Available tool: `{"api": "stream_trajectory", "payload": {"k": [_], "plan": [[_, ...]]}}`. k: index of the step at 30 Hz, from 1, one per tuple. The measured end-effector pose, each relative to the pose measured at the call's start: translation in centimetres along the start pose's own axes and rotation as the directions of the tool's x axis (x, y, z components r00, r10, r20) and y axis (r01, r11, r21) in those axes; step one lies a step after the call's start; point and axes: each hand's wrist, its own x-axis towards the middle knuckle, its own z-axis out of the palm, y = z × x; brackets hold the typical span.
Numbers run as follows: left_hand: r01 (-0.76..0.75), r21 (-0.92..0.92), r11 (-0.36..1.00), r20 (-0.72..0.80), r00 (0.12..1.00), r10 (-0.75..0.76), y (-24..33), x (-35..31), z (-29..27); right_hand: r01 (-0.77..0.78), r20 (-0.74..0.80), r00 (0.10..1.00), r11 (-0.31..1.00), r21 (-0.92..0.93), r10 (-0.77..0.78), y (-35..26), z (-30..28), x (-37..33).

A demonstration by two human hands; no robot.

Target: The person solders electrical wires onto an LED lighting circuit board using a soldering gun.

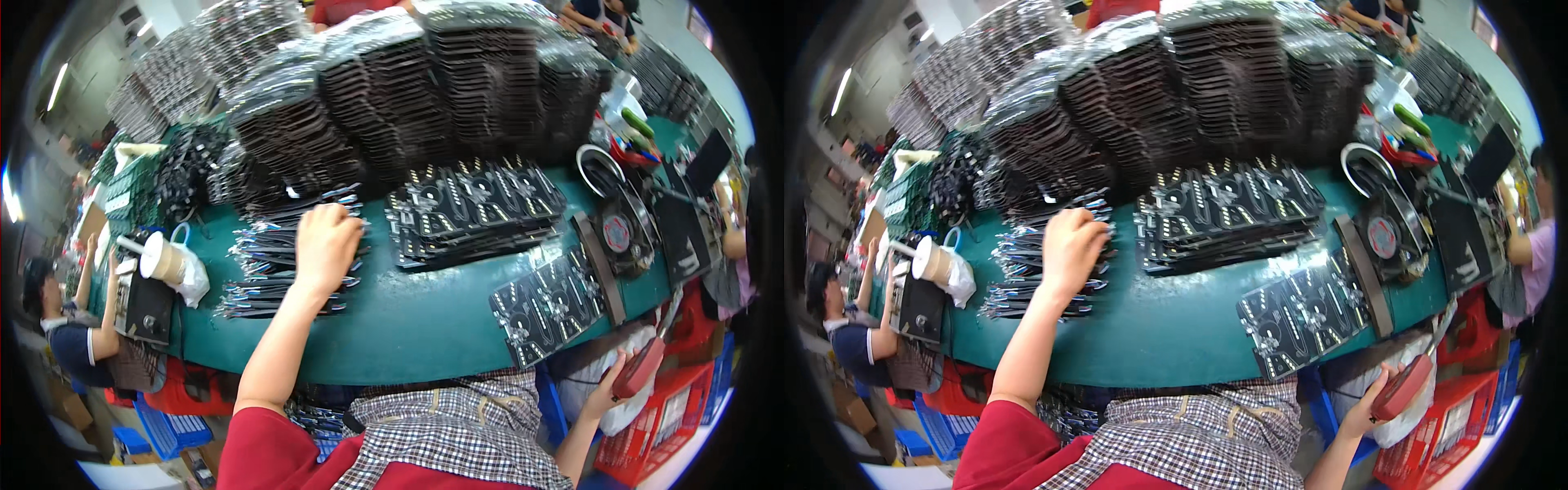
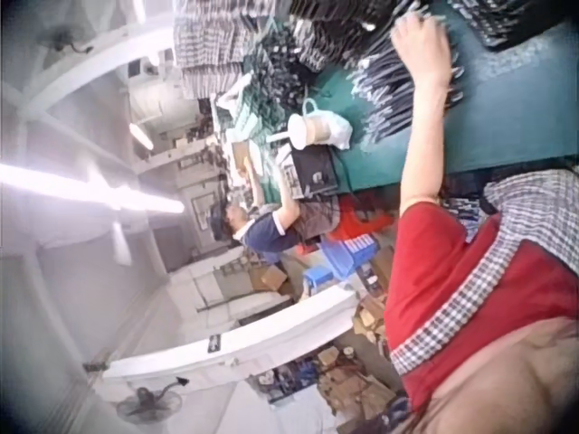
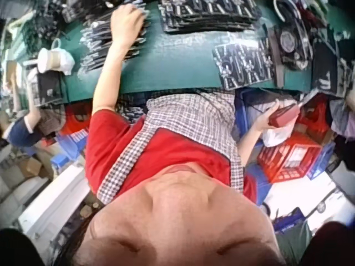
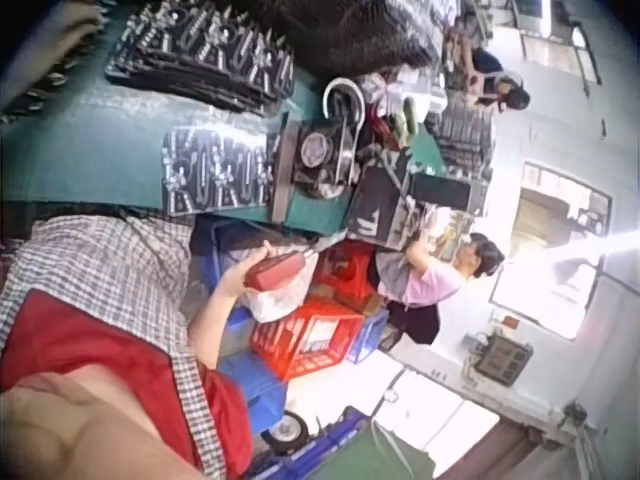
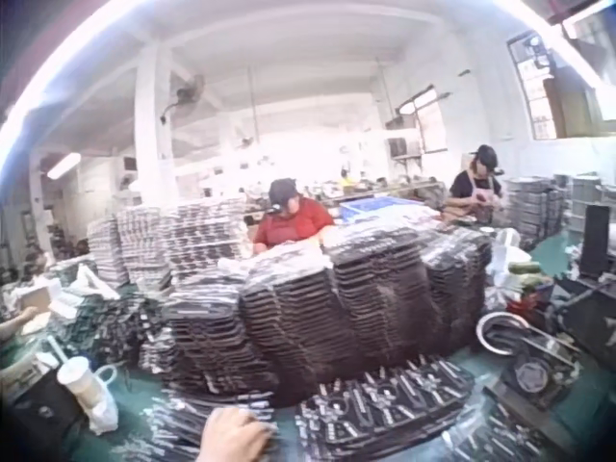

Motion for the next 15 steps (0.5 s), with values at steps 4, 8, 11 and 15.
{"api": "stream_trajectory", "payload": {"k": [4,8,11,15], "plan": [[0.211,-0.304,0.929,-0.165,0.949,-0.269,-1.9,1.3,-1.4,-0.117,0.084,0.989,0.991,-0.065,0.122,-1.9,-3.4,-0.1],[0.067,-0.610,0.789,-0.427,0.811,-0.399,-3.9,4.0,-4.9,-0.234,0.201,0.957,0.967,0.105,0.210,-7.5,-4.0,1.6],[0.025,-0.697,0.717,-0.280,0.910,-0.304,2.5,5.3,-4.5,-0.129,0.295,0.951,0.985,0.114,0.090,-9.2,-4.6,2.1],[-0.065,-0.656,0.752,0.137,0.970,0.203,13.1,3.4,0.0,-0.225,0.436,0.886,0.968,0.109,0.157,-10.7,-7.6,2.2]]}}
